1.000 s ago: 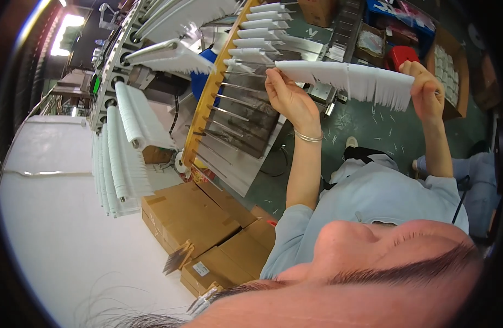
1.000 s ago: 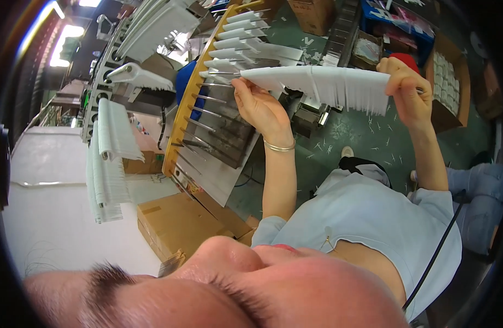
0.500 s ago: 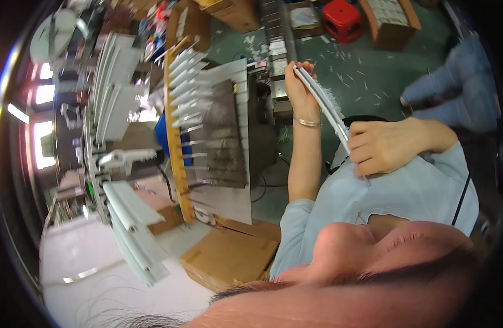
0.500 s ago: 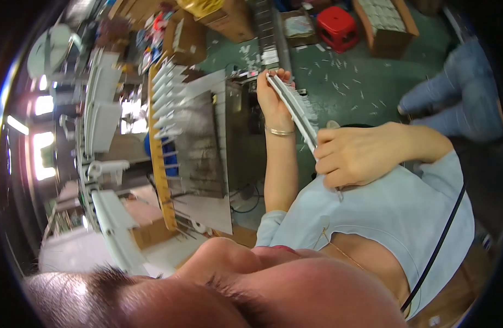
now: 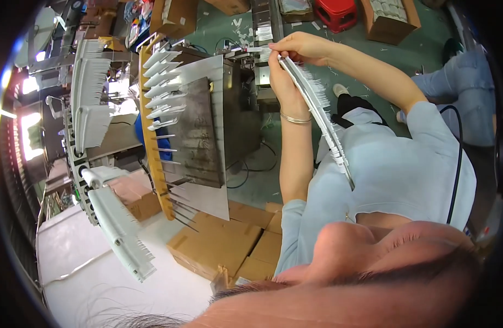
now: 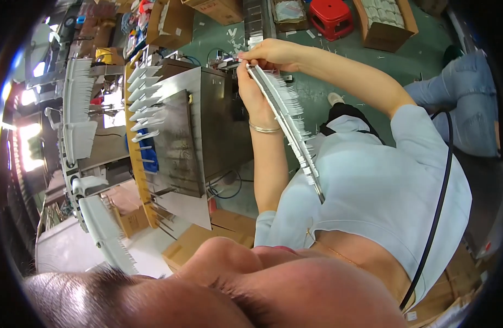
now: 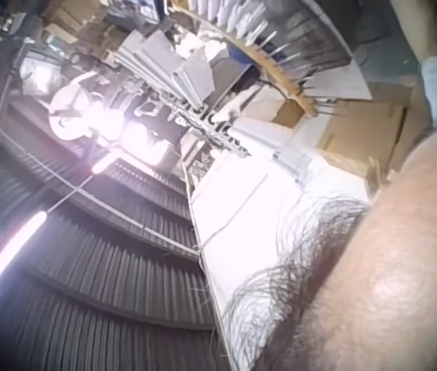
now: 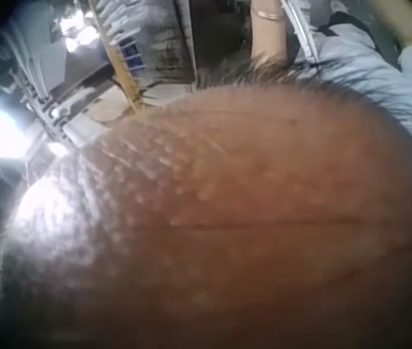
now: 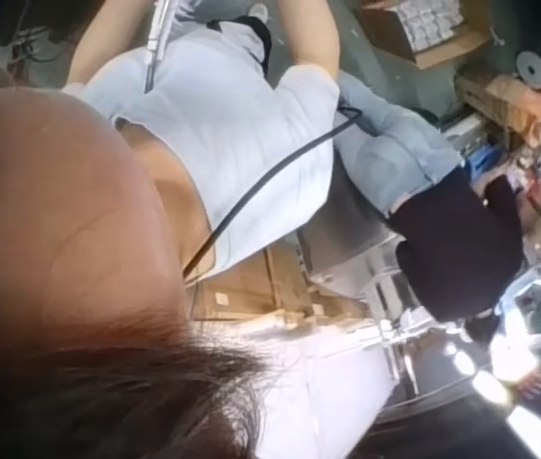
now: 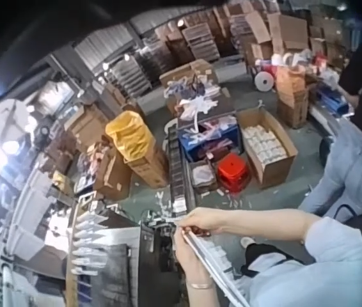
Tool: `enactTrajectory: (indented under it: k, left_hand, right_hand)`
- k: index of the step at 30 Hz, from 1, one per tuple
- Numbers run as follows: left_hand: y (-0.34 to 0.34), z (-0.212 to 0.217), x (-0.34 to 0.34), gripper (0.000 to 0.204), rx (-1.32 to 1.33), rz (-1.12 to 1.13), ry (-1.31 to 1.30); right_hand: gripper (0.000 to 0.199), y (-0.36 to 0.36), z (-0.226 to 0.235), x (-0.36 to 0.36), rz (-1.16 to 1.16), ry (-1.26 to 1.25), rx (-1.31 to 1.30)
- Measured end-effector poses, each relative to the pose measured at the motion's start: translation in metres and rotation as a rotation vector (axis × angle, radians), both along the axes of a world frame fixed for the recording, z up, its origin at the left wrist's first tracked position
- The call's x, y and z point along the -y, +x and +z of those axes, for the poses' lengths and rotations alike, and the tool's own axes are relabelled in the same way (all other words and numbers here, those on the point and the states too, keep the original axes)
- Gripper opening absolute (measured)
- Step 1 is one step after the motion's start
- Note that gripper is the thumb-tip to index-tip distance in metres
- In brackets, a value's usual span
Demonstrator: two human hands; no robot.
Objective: Sort and package items from a conveyor belt, then assemble parts on a production machine.
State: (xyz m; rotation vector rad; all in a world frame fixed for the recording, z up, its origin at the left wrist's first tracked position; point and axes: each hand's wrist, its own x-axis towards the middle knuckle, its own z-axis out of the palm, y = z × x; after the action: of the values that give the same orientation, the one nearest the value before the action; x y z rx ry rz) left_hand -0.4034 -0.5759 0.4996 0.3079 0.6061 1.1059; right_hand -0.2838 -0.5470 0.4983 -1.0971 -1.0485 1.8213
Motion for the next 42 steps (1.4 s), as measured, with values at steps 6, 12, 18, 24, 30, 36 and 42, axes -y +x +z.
enactTrajectory:
  k: [6,12,18,24,30,36,42]
  left_hand:
    - [0.050,0.035,-0.013,0.035,-0.175,0.057,0.073]
    - [0.133,0.058,-0.064,0.048,-0.256,-0.092,0.199]
    - [0.101,0.076,-0.066,0.020,-0.885,-0.243,0.548]
    - [0.109,0.007,-0.182,0.018,-0.704,-0.503,0.782]
    - [0.090,-0.019,-0.280,0.016,-0.714,-0.569,0.842]
    - [0.067,-0.040,-0.345,0.015,-0.793,-0.567,0.789]
    - [0.071,-0.046,-0.389,0.013,-0.879,-0.571,0.742]
  right_hand:
    - [0.027,0.044,0.003,-0.046,-0.060,-0.083,-0.174]
    - [0.023,0.135,0.015,-0.100,-0.171,0.027,-0.046]
    - [0.014,0.230,-0.001,-0.096,-0.470,0.069,-0.113]
    - [0.015,0.267,0.009,-0.077,-0.667,0.036,-0.208]
    - [0.016,0.281,0.017,-0.038,-0.981,0.132,-0.263]
    - [0.012,0.285,0.045,-0.014,-1.241,0.180,-0.206]
    - [0.014,0.262,0.093,-0.071,-1.191,0.437,0.146]
